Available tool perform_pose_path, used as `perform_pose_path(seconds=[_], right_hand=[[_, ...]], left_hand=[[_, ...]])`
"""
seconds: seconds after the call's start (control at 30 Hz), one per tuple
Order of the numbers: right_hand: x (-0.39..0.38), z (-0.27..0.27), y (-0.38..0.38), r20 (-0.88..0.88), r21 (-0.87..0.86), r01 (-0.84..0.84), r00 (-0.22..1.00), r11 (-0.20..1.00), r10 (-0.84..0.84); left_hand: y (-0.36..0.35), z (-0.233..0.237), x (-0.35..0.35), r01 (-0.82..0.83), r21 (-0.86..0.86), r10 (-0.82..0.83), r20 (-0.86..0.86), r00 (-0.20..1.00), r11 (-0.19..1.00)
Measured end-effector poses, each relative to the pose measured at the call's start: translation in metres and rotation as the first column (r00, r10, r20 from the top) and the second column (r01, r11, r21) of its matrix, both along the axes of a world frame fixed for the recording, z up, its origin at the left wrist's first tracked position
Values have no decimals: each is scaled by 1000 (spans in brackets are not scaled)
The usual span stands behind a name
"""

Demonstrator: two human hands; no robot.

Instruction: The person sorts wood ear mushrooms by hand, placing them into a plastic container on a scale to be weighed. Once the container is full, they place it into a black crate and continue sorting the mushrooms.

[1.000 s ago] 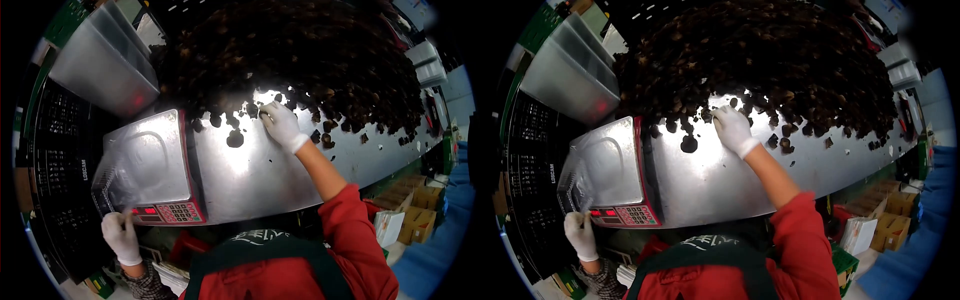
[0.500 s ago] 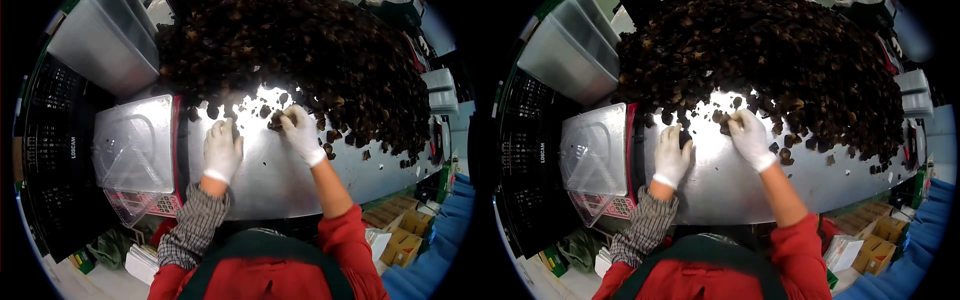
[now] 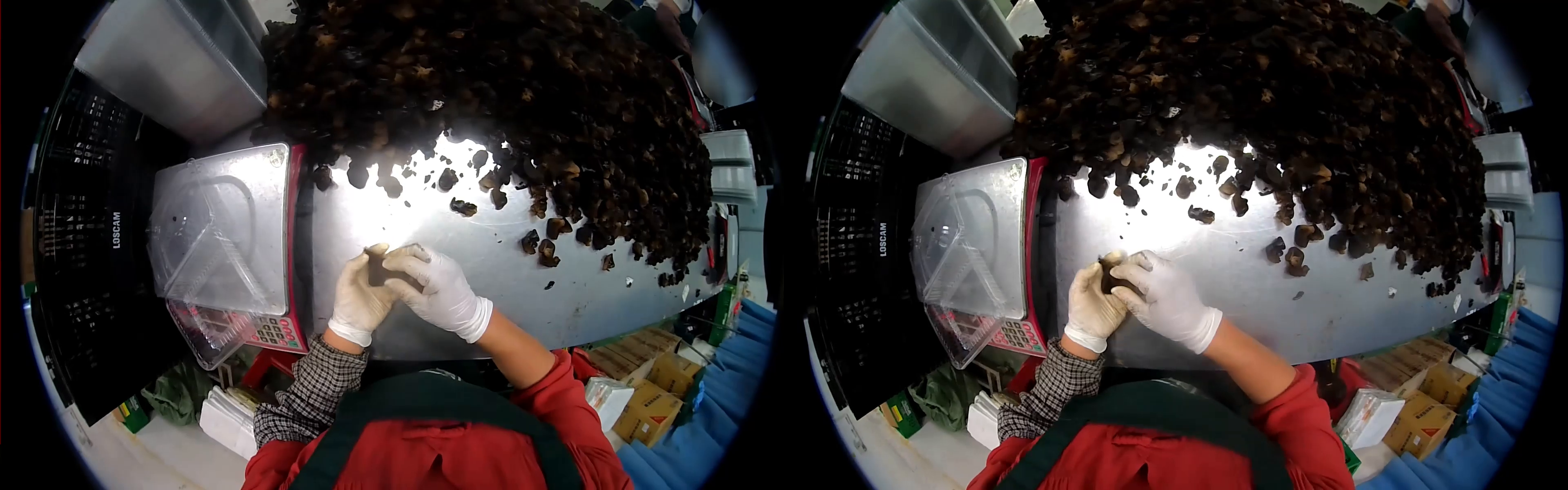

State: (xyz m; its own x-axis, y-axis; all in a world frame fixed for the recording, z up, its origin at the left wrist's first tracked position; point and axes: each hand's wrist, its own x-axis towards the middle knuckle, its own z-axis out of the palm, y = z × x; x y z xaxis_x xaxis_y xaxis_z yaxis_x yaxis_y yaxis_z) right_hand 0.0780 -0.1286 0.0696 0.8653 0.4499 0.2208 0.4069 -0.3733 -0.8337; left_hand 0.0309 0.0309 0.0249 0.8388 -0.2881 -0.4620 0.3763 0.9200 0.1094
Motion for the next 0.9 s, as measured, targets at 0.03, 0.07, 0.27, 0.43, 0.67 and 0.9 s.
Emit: perform_pose_path(seconds=[0.03,0.07,0.27,0.43,0.67,0.9], right_hand=[[7,-6,3,59,21,16,998,1000,-18],[15,-14,5,116,44,27,993,999,-32],[94,-59,30,258,-410,129,966,903,-21],[42,-9,16,-46,-175,-54,998,983,47],[7,26,16,-293,133,-43,953,990,81],[95,-35,78,397,-384,42,910,922,124]], left_hand=[[6,-3,-3,-10,33,11,-42,999,999],[13,-6,-6,-21,66,27,-85,996,998],[23,3,-10,96,291,-72,-92,993,952],[22,0,-16,105,232,-84,-96,992,967],[22,20,-20,140,181,-143,7,990,973],[75,116,-73,-499,834,-167,540,825,236]])
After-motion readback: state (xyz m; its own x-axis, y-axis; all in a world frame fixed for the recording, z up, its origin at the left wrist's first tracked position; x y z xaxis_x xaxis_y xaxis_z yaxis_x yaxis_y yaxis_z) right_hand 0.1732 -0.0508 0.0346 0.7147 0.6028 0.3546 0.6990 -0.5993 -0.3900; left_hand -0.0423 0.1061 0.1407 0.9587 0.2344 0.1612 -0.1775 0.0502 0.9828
